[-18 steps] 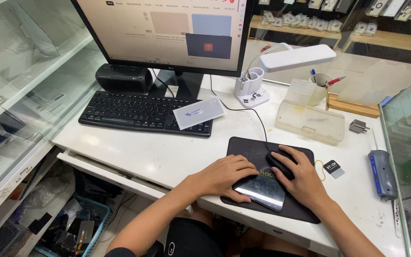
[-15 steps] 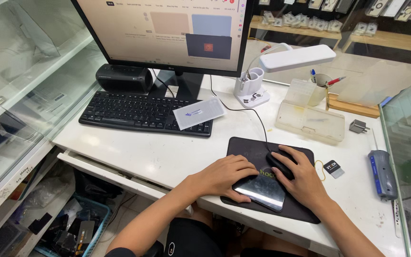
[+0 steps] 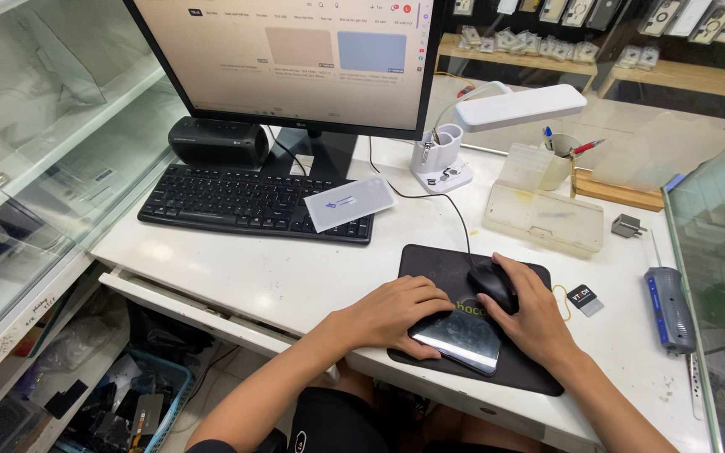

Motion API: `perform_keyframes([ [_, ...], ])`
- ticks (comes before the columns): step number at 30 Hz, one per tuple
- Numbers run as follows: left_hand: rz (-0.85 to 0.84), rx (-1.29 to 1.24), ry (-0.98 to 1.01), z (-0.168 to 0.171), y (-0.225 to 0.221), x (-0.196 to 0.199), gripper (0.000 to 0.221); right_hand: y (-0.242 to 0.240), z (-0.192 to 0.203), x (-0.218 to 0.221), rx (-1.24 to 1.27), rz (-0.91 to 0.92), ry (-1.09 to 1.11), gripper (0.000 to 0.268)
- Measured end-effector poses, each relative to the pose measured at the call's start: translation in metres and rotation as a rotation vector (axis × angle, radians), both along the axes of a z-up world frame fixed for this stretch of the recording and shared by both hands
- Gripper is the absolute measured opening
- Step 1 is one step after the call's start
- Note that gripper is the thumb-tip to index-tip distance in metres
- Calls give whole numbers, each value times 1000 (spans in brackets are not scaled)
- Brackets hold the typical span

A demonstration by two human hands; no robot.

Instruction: The person opens a smartphone using a prying tool and a screwdriver. They remove the back cover and then use a screwdriver to unscrew internal components, carefully placing the screws on the desk.

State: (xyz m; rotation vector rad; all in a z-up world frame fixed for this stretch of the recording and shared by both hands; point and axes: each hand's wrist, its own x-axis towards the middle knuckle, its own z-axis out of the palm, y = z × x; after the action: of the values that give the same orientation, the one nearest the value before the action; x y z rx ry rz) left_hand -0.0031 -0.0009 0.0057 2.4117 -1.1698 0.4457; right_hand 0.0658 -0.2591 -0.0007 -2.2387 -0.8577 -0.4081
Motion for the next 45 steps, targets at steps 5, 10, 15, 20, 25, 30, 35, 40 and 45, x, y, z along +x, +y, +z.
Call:
perform_keyframes([
  [5,28,11,24,2,0,-2,66,30,8,14,17,36,-135,59],
  [10,51,11,29,7,-4,0,67,88,11,41,-33,96,-63,56],
  [15,40,7,13,2,-7,4,67,127,0,76,-23,116,-64,60],
  [20,59,17,29,3,-12,7,69,164,-10,93,-16,46,3,65],
  [25,57,55,44,12,-23,13,71,167,1,100,31,56,-96,71],
  [30,96,133,93,21,-40,31,71,86,27,79,121,102,-68,57],
  [35,142,191,307,36,-52,38,79,-27,39,9,-75,21,154,38],
  [40,101,180,221,32,-65,41,78,-74,24,-36,-248,-97,66,42],
  [45,63,82,164,28,-53,47,79,-78,7,-49,-165,-30,-4,68],
])
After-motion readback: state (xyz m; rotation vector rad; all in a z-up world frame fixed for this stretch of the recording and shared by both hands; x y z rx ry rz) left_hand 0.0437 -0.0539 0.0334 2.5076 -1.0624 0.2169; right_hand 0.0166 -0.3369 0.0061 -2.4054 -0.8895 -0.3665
